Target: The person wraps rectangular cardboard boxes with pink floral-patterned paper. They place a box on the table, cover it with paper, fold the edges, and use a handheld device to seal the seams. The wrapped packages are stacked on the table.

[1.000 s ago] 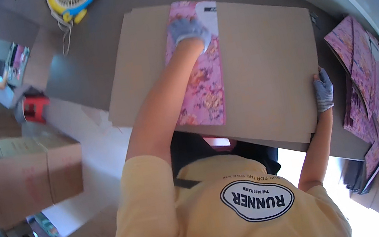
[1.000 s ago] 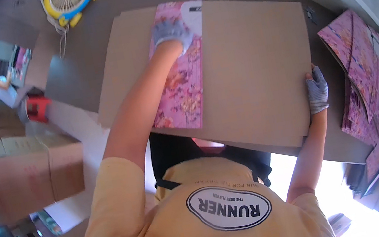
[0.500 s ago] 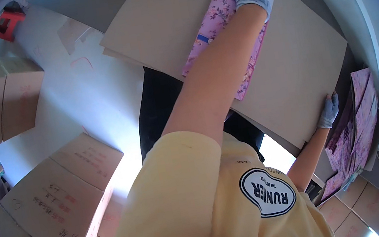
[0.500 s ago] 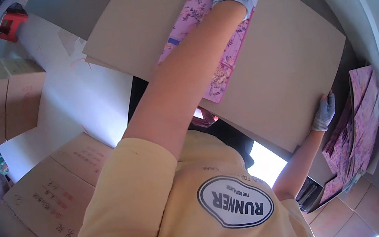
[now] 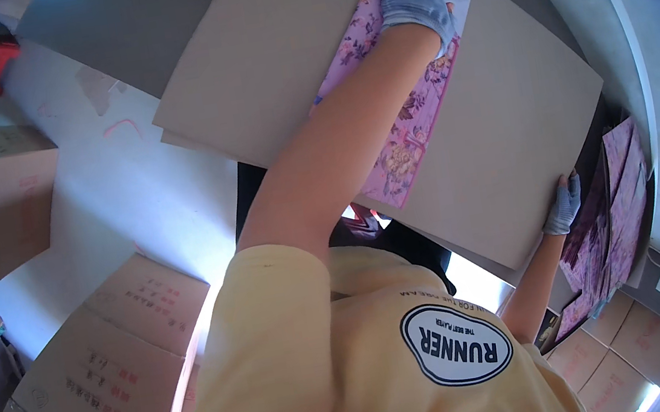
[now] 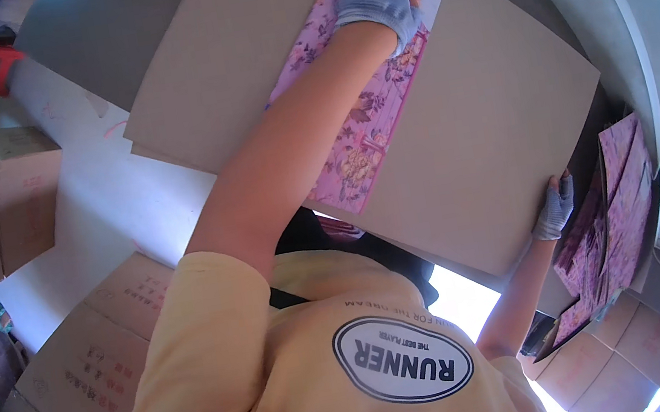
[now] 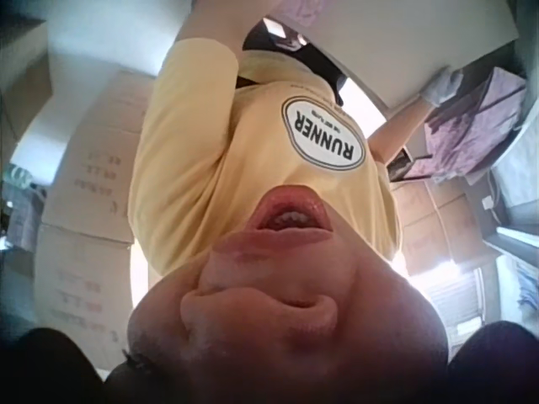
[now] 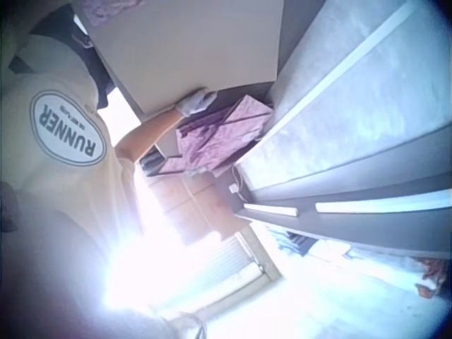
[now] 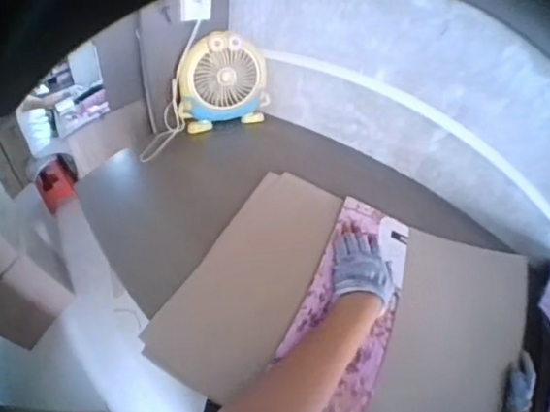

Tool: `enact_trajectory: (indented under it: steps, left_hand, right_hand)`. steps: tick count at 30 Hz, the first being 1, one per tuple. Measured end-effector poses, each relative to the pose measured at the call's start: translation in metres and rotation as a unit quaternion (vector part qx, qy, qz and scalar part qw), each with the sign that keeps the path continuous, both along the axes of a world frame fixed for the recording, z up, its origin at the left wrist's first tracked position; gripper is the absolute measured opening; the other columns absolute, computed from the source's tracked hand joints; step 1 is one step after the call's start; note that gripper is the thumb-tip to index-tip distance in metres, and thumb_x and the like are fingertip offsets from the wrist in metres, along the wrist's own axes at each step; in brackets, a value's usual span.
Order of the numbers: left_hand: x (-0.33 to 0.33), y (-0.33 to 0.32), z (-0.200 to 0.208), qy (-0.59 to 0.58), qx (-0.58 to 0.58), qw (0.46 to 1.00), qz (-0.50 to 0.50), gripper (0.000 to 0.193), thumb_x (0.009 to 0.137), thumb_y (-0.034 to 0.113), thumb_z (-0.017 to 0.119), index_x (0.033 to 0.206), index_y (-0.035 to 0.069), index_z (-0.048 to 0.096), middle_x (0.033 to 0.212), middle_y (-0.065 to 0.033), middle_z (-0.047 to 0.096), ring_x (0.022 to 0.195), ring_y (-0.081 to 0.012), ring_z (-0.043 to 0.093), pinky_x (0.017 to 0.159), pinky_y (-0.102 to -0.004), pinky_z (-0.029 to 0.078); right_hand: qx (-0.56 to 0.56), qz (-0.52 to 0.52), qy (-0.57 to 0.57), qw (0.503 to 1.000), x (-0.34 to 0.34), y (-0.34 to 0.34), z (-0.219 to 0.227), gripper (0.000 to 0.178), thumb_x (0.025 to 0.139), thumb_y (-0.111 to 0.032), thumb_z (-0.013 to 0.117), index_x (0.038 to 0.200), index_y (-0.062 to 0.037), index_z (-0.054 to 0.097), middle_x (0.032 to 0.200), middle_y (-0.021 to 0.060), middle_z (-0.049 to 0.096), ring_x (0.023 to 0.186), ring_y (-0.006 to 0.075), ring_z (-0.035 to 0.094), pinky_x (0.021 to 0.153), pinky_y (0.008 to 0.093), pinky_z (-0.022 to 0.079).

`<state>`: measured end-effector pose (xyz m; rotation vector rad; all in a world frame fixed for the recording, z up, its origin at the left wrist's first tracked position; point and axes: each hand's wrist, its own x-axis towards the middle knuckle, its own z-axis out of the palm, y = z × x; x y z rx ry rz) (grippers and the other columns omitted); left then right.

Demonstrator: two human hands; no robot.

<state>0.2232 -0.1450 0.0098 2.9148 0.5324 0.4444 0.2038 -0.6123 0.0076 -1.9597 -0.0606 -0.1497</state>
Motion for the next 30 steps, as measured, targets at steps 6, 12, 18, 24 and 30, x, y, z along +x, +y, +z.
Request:
enact_trajectory:
  steps: [6, 12, 18, 24, 30]
  left_hand:
    - [-0.002, 0.003, -0.004, -0.028, -0.026, 0.999, -0.015, 0.063, 0.091, 0.042, 0.043, 0.14, 0.003, 0.036, 0.148, -0.0228, 0.027, 0.138, -0.0396, 0.02, 0.111, -0.0532, 0.011]
    - [-0.004, 0.005, 0.004, -0.012, -0.054, 0.998, -0.008, 0.063, 0.09, 0.042, 0.044, 0.14, 0.006, 0.037, 0.148, -0.0241, 0.025, 0.138, -0.0407, 0.019, 0.111, -0.0542, 0.01]
    - [-0.006, 0.002, 0.015, 0.005, -0.039, 0.999, -0.015, 0.061, 0.089, 0.042, 0.046, 0.14, 0.007, 0.039, 0.147, -0.0244, 0.027, 0.136, -0.0422, 0.022, 0.11, -0.055, 0.012]
    - [-0.005, 0.001, 0.009, -0.016, -0.045, 0.999, -0.021, 0.062, 0.089, 0.042, 0.044, 0.14, 0.007, 0.039, 0.147, -0.0244, 0.028, 0.137, -0.0418, 0.021, 0.11, -0.0553, 0.012]
    - [-0.016, 0.003, 0.016, 0.051, -0.039, 0.997, -0.046, 0.071, 0.087, 0.045, 0.047, 0.144, 0.006, 0.031, 0.151, -0.0203, 0.023, 0.139, -0.0401, 0.017, 0.11, -0.0559, 0.01]
  right_hand:
    - [0.019, 0.031, 0.032, 0.999, -0.009, -0.006, 0.005, 0.036, 0.092, -0.005, 0.051, 0.128, 0.0021, 0.049, 0.116, 0.007, 0.058, 0.102, 0.014, 0.056, 0.091, 0.0264, 0.043]
    - [-0.665, -0.004, -0.161, 0.73, -0.027, 0.115, 0.067, 0.062, 0.076, -0.01, 0.065, 0.134, -0.0057, 0.043, 0.113, 0.016, 0.057, 0.104, 0.0328, 0.056, 0.092, 0.0383, 0.045]
    - [-0.35, 0.284, -0.131, 0.883, 0.043, 0.341, 0.092, 0.052, 0.085, -0.027, 0.059, 0.133, -0.0133, 0.044, 0.135, 0.0119, 0.046, 0.122, 0.0314, 0.048, 0.1, 0.0381, 0.041]
    - [-0.453, 0.314, -0.215, 0.806, 0.178, 0.508, 0.036, 0.062, 0.091, -0.047, 0.044, 0.142, -0.0132, 0.034, 0.147, 0.0119, 0.035, 0.138, 0.0282, 0.029, 0.112, 0.0391, 0.023]
    - [-0.503, 0.318, -0.241, 0.767, 0.177, 0.534, 0.029, 0.059, 0.095, -0.043, 0.032, 0.144, -0.0096, 0.031, 0.149, 0.0155, 0.03, 0.139, 0.0347, 0.024, 0.115, 0.0489, 0.015]
